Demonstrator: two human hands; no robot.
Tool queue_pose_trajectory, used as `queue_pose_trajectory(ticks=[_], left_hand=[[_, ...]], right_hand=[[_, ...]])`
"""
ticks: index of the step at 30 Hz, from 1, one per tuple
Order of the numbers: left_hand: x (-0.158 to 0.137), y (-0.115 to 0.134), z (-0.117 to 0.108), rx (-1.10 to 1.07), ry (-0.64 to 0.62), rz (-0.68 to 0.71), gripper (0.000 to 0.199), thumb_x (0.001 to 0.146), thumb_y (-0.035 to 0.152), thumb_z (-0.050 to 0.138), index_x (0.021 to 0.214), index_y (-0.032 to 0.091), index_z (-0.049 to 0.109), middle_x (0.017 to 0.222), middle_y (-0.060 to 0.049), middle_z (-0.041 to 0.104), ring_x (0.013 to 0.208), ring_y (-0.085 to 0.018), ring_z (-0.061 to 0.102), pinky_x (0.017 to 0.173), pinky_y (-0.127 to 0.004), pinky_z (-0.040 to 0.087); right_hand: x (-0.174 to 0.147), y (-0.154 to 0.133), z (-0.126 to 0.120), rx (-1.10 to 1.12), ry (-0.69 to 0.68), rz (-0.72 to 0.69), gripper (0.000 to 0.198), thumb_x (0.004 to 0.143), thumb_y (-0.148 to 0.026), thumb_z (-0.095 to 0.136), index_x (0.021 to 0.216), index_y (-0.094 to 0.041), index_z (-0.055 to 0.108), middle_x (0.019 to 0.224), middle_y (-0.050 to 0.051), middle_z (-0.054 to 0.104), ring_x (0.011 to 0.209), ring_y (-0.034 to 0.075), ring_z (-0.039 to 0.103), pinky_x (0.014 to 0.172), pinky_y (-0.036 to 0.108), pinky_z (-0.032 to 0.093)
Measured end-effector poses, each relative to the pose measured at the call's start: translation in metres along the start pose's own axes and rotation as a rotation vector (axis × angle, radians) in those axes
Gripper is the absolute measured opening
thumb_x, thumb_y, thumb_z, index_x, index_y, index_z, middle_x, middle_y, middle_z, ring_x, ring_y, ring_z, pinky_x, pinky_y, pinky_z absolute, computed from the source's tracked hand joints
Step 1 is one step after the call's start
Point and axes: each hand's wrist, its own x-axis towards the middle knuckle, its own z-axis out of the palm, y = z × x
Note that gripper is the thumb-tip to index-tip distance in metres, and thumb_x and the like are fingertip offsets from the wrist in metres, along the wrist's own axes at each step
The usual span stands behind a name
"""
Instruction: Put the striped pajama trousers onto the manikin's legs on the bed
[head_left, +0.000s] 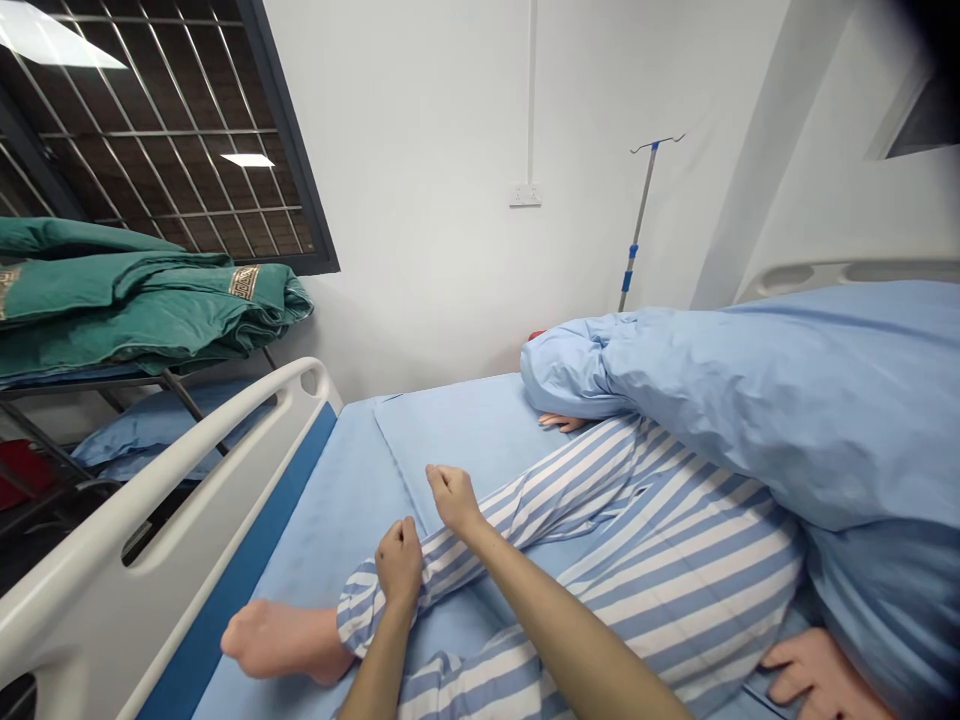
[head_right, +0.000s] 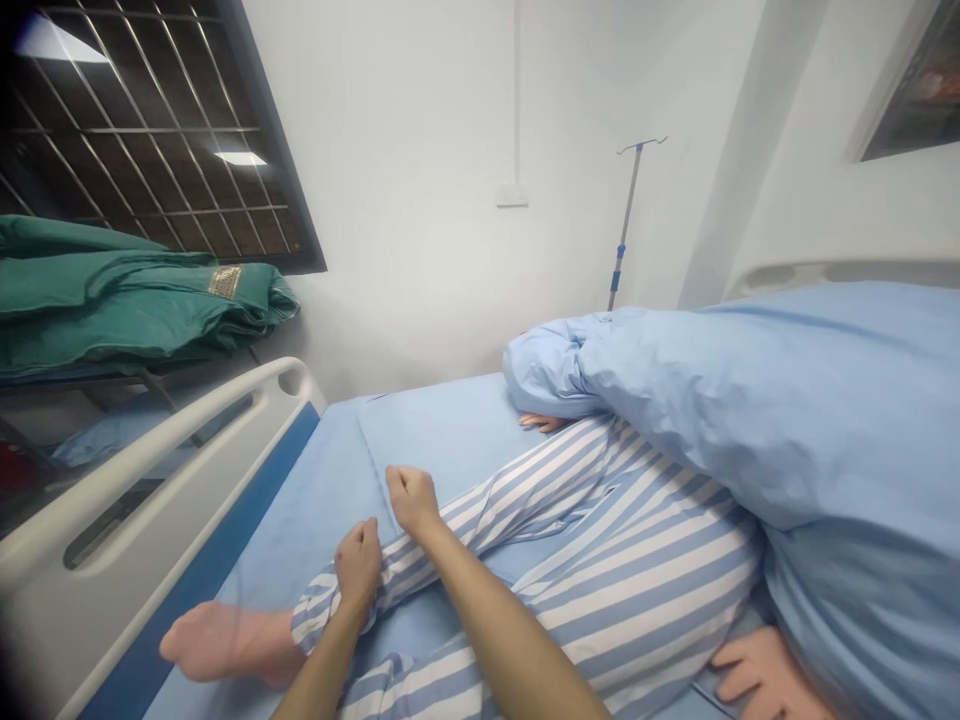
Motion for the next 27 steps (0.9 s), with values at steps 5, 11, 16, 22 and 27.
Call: queue_pose_trajectory(ticks=[5,11,16,22,27], left_hand=[[0.000,-0.002,0.002,0.011,-0.003,0.036,0.035,0.077,0.038,0.033,0.048,0.019,0.026,0.044,0.005,0.028,0.049,-0.010,0.029,0.051,-0.023,0.024],[0.001,-0.005,0.004,0.051,-0.035,0.065,0.034,0.077,0.036,0.033,0.048,0.019,0.027,0.044,0.005,0.030,0.049,-0.010,0.031,0.052,-0.023,0.024],[0.004,0.016,0.006,0.100,-0.054,0.055,0.031,0.075,0.032,0.035,0.047,0.019,0.030,0.044,0.005,0.031,0.049,-0.010,0.030,0.050,-0.024,0.022],[0.012,0.061,0.020,-0.061,-0.015,0.094,0.032,0.073,0.033,0.037,0.046,0.019,0.026,0.044,0.006,0.026,0.048,-0.009,0.029,0.050,-0.023,0.024],[0.000,0.051,0.040,-0.006,-0.077,0.101,0.031,0.073,0.031,0.037,0.046,0.020,0.030,0.044,0.005,0.032,0.048,-0.010,0.030,0.050,-0.023,0.023]], right_hand=[[-0.011,0.038,-0.006,-0.137,-0.047,0.014,0.042,0.083,-0.038,0.030,0.046,-0.017,0.030,0.045,-0.005,0.026,0.046,0.007,0.027,0.047,0.022,0.019],[-0.016,0.055,-0.006,-0.081,-0.012,0.056,0.043,0.083,-0.039,0.029,0.046,-0.017,0.032,0.045,-0.005,0.026,0.046,0.007,0.027,0.046,0.022,0.019],[-0.013,0.052,-0.007,-0.053,0.025,0.068,0.043,0.083,-0.040,0.028,0.047,-0.017,0.031,0.046,-0.005,0.026,0.046,0.007,0.027,0.046,0.022,0.019],[-0.013,0.054,-0.008,0.004,0.080,0.093,0.042,0.083,-0.040,0.027,0.048,-0.017,0.030,0.046,-0.005,0.026,0.047,0.007,0.027,0.046,0.022,0.020],[-0.013,0.056,-0.009,0.039,0.123,0.121,0.041,0.083,-0.040,0.027,0.049,-0.018,0.030,0.047,-0.005,0.026,0.047,0.008,0.027,0.046,0.022,0.022]])
